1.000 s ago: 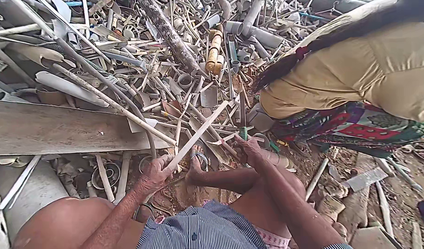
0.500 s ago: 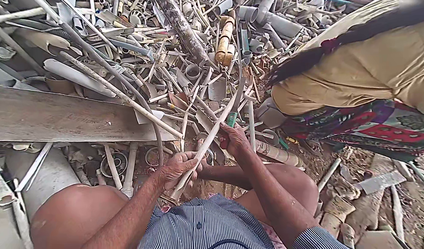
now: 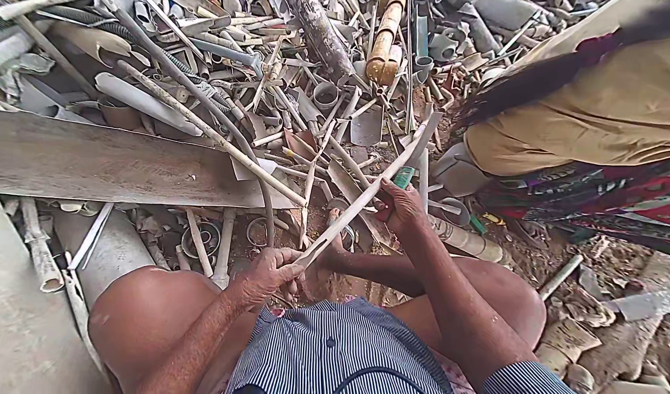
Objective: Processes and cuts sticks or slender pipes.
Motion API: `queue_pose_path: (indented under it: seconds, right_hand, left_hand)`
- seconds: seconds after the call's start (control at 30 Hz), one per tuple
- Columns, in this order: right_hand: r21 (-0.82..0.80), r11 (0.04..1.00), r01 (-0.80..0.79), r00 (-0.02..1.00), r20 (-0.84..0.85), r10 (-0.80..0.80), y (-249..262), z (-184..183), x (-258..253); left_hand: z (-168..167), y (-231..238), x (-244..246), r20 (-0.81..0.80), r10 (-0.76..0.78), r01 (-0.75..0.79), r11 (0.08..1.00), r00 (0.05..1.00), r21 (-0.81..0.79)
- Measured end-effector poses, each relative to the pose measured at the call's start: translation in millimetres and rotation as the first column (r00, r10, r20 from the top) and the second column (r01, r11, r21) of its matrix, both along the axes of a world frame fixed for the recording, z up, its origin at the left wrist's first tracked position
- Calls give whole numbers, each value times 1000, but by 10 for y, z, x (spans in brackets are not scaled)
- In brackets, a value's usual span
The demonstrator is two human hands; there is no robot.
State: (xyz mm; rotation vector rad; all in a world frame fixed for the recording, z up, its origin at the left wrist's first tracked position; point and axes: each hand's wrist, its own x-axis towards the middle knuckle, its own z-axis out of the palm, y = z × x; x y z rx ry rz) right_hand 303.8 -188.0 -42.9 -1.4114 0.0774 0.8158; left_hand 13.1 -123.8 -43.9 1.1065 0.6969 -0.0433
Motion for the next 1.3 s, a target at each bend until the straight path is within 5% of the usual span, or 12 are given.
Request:
queue_pose_path:
  seconds: [0.27, 0.43, 0.63, 0.7, 0.77, 0.83, 0.9, 1.0, 1.07, 1.17, 1.23, 1.3]
  right_hand:
    - [-25, 999, 25, 1000, -13, -26, -74, -4, 38]
    - [-46, 998, -37, 996, 75, 41, -143, -73, 82]
    - [-56, 995, -83, 994, 64, 86, -214, -58, 52]
    - [-55, 995, -79, 995, 56, 82, -239, -18, 32]
    - [-61, 994, -86, 994, 63, 89, -291, -10, 33]
    - [-53, 994, -97, 991, 83, 101, -339, -31, 53]
    - [-62, 993, -104, 989, 97, 110, -355, -64, 45]
    - [-82, 992, -100, 987, 115, 109, -365, -97, 32]
    - [-82, 991, -110, 987, 113, 119, -367, -109, 22]
    - [-87, 987, -137, 981, 122, 148, -325, -55, 11]
    - [-95, 984, -150, 978, 130, 162, -297, -11, -20]
    - [-91, 984, -154, 977, 136, 165, -269, -7, -55]
  left_hand:
    - [41, -54, -40, -130, -256, 279, 936, 958, 216]
    - [30, -281, -167, -592, -426, 716, 550, 684, 431]
    - [59, -142, -521, -207, -713, 742, 636, 670, 213]
    - [224, -55, -571, -275, -567, 626, 746, 776, 227]
    - [404, 27, -672, -261, -205, 293, 886, 943, 360]
    - [483, 105, -810, -13, 117, -104, 921, 993, 375]
    - [479, 163, -950, 250, 317, -352, 929, 915, 110]
    - [463, 147, -1125, 376, 593, -643, 766, 712, 10]
    - [403, 73, -1262, 347, 785, -856, 443, 514, 267]
    - [98, -126, -1501, 322, 896, -823, 80, 307, 563]
    - [-118, -456, -1646, 187, 935, -704, 86, 301, 705]
    - [-380, -897, -1837, -157, 944, -544, 298, 291, 784]
